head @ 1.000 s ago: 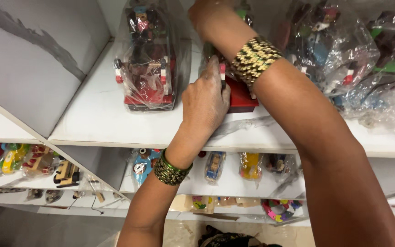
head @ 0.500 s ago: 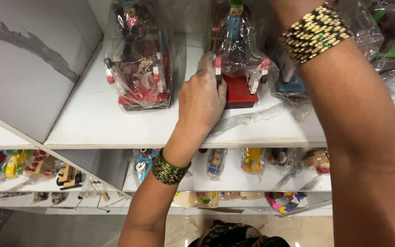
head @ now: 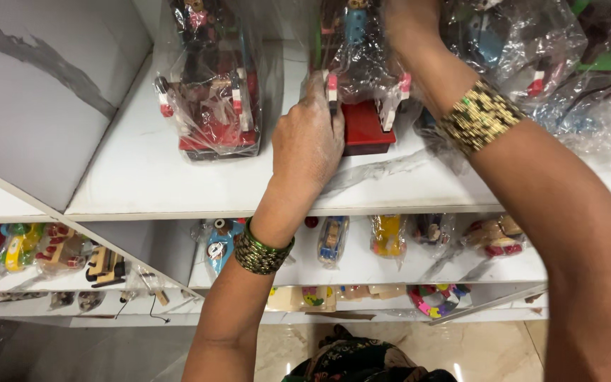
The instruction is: The person wipes dust off plastic-wrapped wooden toy figurines and a round blue toy on white display shelves using a cloth, moving items aside and rearranging them as they clean each shelf compartment.
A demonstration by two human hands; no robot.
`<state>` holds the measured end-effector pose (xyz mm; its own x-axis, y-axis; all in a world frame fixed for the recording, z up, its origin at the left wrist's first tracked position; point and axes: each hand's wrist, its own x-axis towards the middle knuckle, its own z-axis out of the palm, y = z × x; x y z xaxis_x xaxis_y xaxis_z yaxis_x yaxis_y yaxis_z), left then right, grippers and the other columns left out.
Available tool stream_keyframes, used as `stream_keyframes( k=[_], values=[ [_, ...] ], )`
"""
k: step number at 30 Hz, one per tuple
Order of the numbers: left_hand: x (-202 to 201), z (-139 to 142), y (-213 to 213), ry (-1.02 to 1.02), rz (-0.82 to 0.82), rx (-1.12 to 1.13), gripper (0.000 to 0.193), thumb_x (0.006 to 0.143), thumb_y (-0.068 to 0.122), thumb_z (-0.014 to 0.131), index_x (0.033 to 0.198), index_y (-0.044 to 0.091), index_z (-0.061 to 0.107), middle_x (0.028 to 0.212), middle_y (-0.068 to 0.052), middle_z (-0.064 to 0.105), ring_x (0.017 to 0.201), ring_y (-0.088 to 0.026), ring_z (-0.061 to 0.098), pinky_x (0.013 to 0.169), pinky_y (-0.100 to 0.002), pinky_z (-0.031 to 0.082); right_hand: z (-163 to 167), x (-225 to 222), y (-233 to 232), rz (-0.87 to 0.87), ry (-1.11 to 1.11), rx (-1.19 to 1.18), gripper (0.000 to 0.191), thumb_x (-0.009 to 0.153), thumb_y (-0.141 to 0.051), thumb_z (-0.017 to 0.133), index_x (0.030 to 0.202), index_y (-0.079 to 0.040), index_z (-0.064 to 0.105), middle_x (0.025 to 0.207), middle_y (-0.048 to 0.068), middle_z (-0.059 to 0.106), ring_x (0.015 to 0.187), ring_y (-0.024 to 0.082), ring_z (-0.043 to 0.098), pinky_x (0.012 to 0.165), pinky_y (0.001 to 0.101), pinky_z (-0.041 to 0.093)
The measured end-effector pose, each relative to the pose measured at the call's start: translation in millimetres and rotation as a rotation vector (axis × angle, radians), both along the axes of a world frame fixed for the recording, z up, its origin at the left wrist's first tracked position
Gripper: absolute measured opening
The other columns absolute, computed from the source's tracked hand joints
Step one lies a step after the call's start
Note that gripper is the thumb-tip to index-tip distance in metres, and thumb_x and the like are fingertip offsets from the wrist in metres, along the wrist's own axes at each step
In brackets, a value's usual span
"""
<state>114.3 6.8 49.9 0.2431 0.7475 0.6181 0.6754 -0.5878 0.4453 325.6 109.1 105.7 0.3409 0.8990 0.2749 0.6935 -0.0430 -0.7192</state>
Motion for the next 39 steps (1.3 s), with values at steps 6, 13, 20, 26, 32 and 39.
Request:
stream_keyframes(
  k=[6, 13, 20, 26, 32, 39],
  values=[
    [-2.3, 4.4, -2.9, 0.043, -0.009, -0.062, 0.049, 0.096, 0.018, 0.06, 0.137, -0.005, 0.047, 0.077, -0.027, 0.071, 0.072, -0.046, 0.072, 0.066, -0.054, 0.058, -15.6, -0.2, -73.2, 0.283, 0.159, 0.366, 0.029, 0.097, 0.0, 0.048, 0.12, 0.003, 0.066, 0.09, 0.007, 0.059, 0.078, 0.015, 0.05, 0.068, 0.036, 0.042],
    [-8.4, 9.8, -11.1, 0.041, -0.05, 0.068, 0.043, 0.098, 0.026, 0.061, 0.125, -0.007, 0.057, 0.079, -0.026, 0.072, 0.069, -0.046, 0.07, 0.061, -0.055, 0.055, -39.0, -20.5, -192.3, 0.376, 0.01, 0.304, 0.064, 0.097, -0.006, 0.043, 0.16, -0.007, 0.041, 0.103, 0.01, 0.064, 0.086, 0.017, 0.063, 0.085, 0.0343, 0.056],
    [-43.8, 18.0, -40.8, 0.228, 0.088, 0.127, 0.015, 0.089, 0.014, 0.062, 0.091, 0.004, 0.073, 0.071, -0.02, 0.07, 0.066, -0.039, 0.071, 0.06, -0.051, 0.055, -41.7, -20.6, -212.1, 0.276, -0.675, 0.531, 0.063, 0.085, -0.034, 0.078, 0.125, 0.009, 0.056, 0.109, 0.028, 0.067, 0.093, 0.039, 0.068, 0.082, 0.0443, 0.055],
    [-32.7, 5.1, -44.9, 0.209, 0.076, 0.1, 0.017, 0.092, 0.017, 0.063, 0.085, 0.004, 0.071, 0.075, -0.019, 0.071, 0.066, -0.039, 0.07, 0.059, -0.05, 0.055, -54.5, -13.5, -197.7, 0.217, -0.552, 0.492, 0.014, 0.099, -0.013, 0.071, 0.105, -0.001, 0.069, 0.098, 0.018, 0.071, 0.084, 0.035, 0.071, 0.075, 0.0428, 0.057],
    [-22.0, -15.1, -42.3, 0.192, 0.132, 0.167, 0.017, 0.09, 0.016, 0.063, 0.093, 0.001, 0.071, 0.075, -0.017, 0.069, 0.064, -0.034, 0.069, 0.056, -0.046, 0.055, -47.9, -16.4, -196.5, 0.422, -0.73, 0.505, 0.013, 0.091, -0.014, 0.075, 0.094, -0.001, 0.072, 0.088, 0.015, 0.073, 0.071, 0.027, 0.071, 0.064, 0.0372, 0.057],
    [-20.8, -15.4, -48.3, 0.202, 0.154, 0.174, 0.018, 0.089, 0.017, 0.065, 0.098, 0.003, 0.071, 0.078, -0.015, 0.069, 0.068, -0.033, 0.07, 0.056, -0.046, 0.055, 26.5, 42.9, -216.3, 0.114, -0.726, 0.74, 0.012, 0.109, 0.007, 0.062, 0.115, 0.001, 0.07, 0.105, 0.013, 0.074, 0.096, 0.024, 0.074, 0.083, 0.0365, 0.058]
  ],
)
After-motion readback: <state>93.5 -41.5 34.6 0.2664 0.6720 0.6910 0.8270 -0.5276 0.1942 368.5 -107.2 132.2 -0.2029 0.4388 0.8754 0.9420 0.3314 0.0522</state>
